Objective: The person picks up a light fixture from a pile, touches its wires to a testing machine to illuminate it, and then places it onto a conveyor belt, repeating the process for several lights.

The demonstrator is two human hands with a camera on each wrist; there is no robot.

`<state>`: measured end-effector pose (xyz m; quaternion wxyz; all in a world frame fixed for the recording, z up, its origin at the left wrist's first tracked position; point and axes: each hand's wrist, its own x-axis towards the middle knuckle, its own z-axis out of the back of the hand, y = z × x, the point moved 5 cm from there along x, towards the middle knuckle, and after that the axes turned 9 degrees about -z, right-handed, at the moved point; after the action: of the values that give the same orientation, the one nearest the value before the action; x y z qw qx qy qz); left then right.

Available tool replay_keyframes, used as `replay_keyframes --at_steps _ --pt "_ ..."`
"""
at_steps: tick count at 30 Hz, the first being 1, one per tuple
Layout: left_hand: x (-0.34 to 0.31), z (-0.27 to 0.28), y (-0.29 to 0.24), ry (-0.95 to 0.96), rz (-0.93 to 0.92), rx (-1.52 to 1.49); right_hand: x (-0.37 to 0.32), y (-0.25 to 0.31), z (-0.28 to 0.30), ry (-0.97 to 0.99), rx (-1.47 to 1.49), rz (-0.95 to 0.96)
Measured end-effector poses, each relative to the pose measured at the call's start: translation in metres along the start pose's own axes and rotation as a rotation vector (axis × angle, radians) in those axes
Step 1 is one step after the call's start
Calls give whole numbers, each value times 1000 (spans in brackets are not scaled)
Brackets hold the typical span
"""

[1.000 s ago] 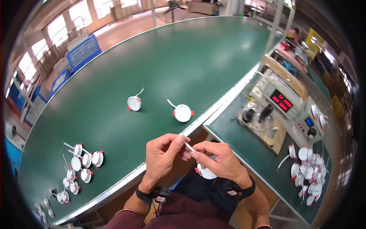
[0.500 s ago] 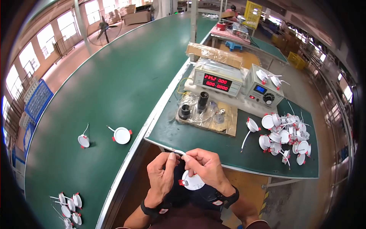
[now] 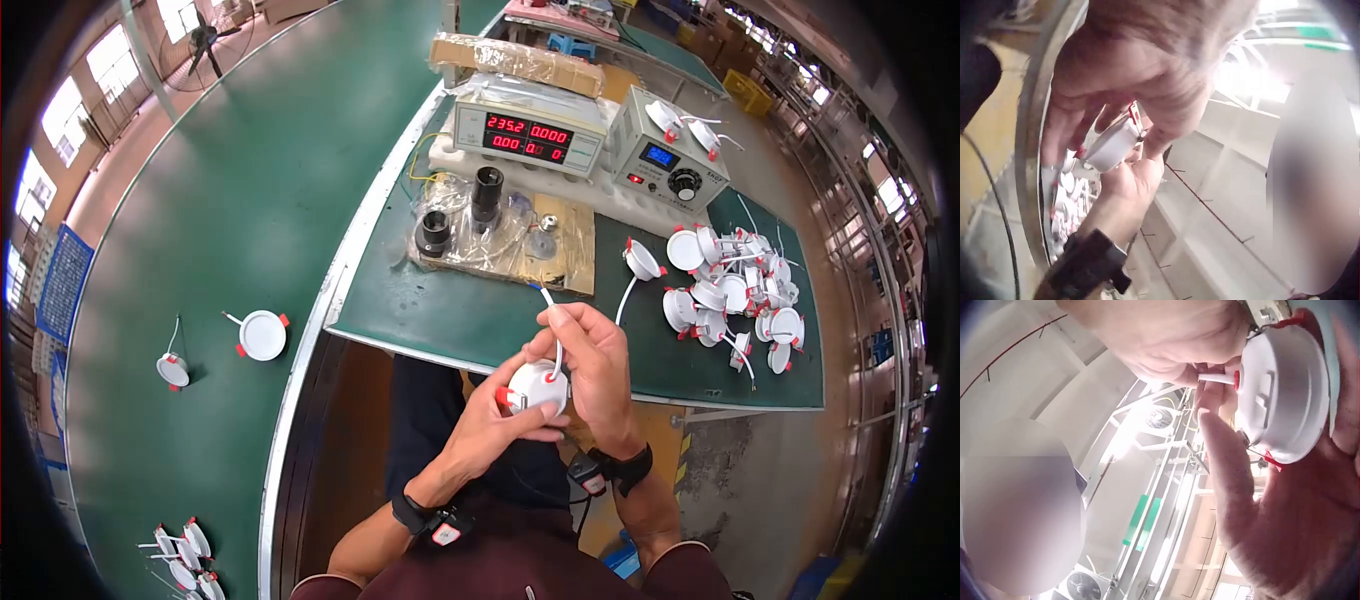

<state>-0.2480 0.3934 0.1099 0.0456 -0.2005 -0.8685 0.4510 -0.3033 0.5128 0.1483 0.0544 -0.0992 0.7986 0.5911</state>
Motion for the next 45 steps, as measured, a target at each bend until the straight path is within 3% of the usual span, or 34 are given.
replay_keyframes --at_steps 1,2,5,7,10,12,17,28,29,42,45 --pt "5 2 -1 -54 -32 20 5 0 6 -32 -84 -1" --pt "18 7 -5 -25 -220 273 9 2 11 -47 -115 12" --pt "27 7 -1 36 -75 178 25 6 23 -118 -237 68" --pt "32 -2 -4 31 132 -45 33 13 28 -100 -304 -17" --pt "42 -3 -4 101 190 -83 44 9 29 57 -150 -126" --pt "48 -5 -1 143 228 -125 51 7 37 42 -203 -159" --pt "77 0 -1 177 251 -245 98 1 51 -61 -456 4" --pt "124 8 -6 150 231 -350 157 11 68 -146 -822 -16" --pt "125 7 -7 64 237 -352 158 13 69 -158 -863 -19" --pt "128 11 -5 84 258 -374 150 23 56 -235 -923 -112" --pt "128 10 -4 79 250 -374 153 22 58 -248 -952 -54"
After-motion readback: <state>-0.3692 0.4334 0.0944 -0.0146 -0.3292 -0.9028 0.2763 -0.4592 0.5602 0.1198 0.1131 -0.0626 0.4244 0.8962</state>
